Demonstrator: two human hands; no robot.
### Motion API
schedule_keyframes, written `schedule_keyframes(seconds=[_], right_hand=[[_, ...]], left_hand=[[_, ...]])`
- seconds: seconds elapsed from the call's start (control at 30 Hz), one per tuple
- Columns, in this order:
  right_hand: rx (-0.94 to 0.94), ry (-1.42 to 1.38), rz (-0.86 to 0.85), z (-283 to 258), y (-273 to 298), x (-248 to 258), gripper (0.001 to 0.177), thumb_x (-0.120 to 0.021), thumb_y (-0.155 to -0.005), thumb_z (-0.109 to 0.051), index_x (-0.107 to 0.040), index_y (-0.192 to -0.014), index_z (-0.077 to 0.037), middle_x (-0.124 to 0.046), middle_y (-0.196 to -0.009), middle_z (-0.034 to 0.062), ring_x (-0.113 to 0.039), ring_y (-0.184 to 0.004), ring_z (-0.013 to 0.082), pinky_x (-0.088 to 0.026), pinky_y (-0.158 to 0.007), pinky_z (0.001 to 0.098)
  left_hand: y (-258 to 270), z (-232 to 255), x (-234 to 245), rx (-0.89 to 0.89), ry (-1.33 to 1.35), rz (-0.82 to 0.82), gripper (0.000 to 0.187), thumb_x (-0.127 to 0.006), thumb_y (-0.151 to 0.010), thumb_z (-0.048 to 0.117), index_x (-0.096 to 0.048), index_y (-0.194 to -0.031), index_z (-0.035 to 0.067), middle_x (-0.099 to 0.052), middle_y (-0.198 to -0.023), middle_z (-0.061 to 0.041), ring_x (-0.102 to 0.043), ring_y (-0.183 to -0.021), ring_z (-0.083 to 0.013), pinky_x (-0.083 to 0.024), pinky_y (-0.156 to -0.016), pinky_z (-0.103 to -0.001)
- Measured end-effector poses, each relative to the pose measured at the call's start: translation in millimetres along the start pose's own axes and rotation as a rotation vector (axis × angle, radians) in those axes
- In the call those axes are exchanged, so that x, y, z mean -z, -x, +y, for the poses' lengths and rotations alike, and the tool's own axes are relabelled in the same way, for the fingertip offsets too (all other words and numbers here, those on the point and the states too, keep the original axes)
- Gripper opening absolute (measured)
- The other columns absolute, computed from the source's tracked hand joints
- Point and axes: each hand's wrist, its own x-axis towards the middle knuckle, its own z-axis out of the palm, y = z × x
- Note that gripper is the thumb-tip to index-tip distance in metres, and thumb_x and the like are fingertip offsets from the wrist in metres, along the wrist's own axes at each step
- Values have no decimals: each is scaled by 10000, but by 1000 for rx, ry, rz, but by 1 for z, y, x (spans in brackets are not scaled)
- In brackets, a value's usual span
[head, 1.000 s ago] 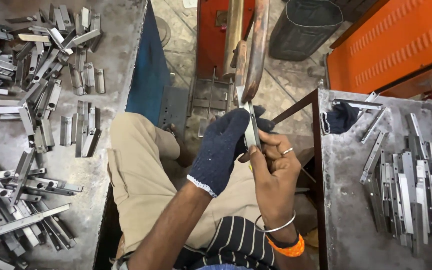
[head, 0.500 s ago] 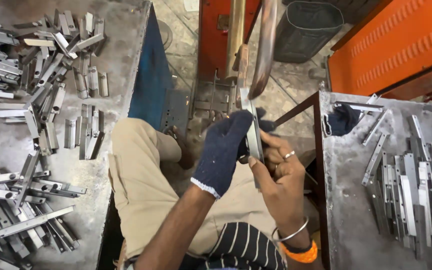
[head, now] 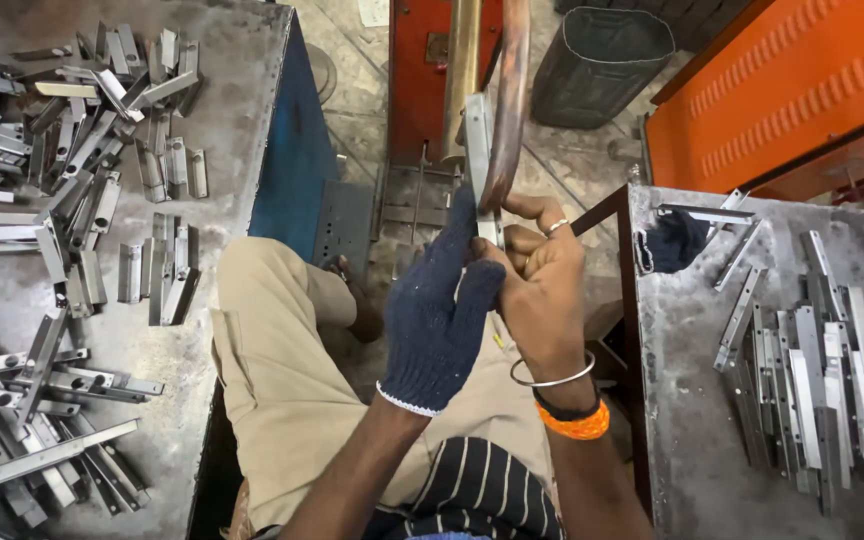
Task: The person sits at a grinding machine in a metal workshop, holding small flat metal pieces one at a time against the spinning grinder to grind their edges, producing sparks, then places finished pieces on a side table and picks new pieces from a pile.
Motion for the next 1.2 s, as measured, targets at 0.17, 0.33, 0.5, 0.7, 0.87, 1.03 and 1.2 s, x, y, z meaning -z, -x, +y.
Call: schedule_keyframes(seconds=[0.17, 0.33, 0.5, 0.7, 0.87, 1.03, 1.2], right_hand=[[-9, 21, 10, 1, 1, -1, 358, -592, -954, 144, -495, -1286, 53, -664, -819, 37, -658, -739, 64, -522, -646, 183], [20, 8, 16, 4, 0, -1, 334, -597, -965, 147, -511, -1276, 59, -598, -776, 2, -638, -729, 48, -529, -653, 189], [-132, 72, 58, -6, 2, -8, 322, -604, -951, 85, -503, -1249, 19, -675, -752, -17, -589, -599, 32, -420, -487, 184], [122, 363, 50, 2, 39, 0, 336, -662, -993, 59, -532, -1301, 32, -670, -831, 42, -601, -754, 40, -481, -641, 183], [-76, 150, 101, 2, 45, -7, 325, -605, -972, 44, -526, -1287, 23, -734, -897, 35, -656, -765, 35, -518, -630, 176], [-37, 272, 128, 5, 48, -23, 323, -646, -986, 53, -557, -1296, 29, -701, -833, 47, -575, -652, 25, -423, -526, 180], [-244, 203, -169, 30, 52, -52, 317, -652, -951, -37, -547, -1248, -2, -686, -736, 48, -557, -511, 62, -455, -445, 236]], left_hand=[[-3, 3, 1, -3, -39, -30, 613, -626, -1045, 243, -410, -1579, 34, -704, -1118, -164, -695, -951, -309, -538, -822, -392], [-3, 2, -1, -42, -5, -32, 664, -649, -1040, 245, -366, -1598, 25, -692, -1183, -171, -678, -967, -325, -523, -821, -397], [-3, 10, 5, -4, -17, -61, 666, -641, -1034, 219, -356, -1599, 11, -684, -1073, -142, -667, -911, -309, -512, -795, -398], [28, 17, 6, -5, -55, -69, 632, -645, -1026, 200, -398, -1580, 21, -698, -1000, -107, -655, -838, -278, -495, -749, -390], [32, 15, 10, 17, -60, -30, 599, -642, -1017, 185, -443, -1557, 21, -700, -984, -101, -652, -804, -253, -496, -734, -381], [32, -3, 16, 212, 184, 51, 524, -620, -1017, 185, -515, -1505, 25, -703, -1034, -94, -627, -809, -183, -529, -754, -343], [54, -114, 31, 474, 780, 188, 402, -534, -1045, 273, -616, -1352, 26, -692, -1193, -37, -654, -1038, -93, -532, -927, -277]])
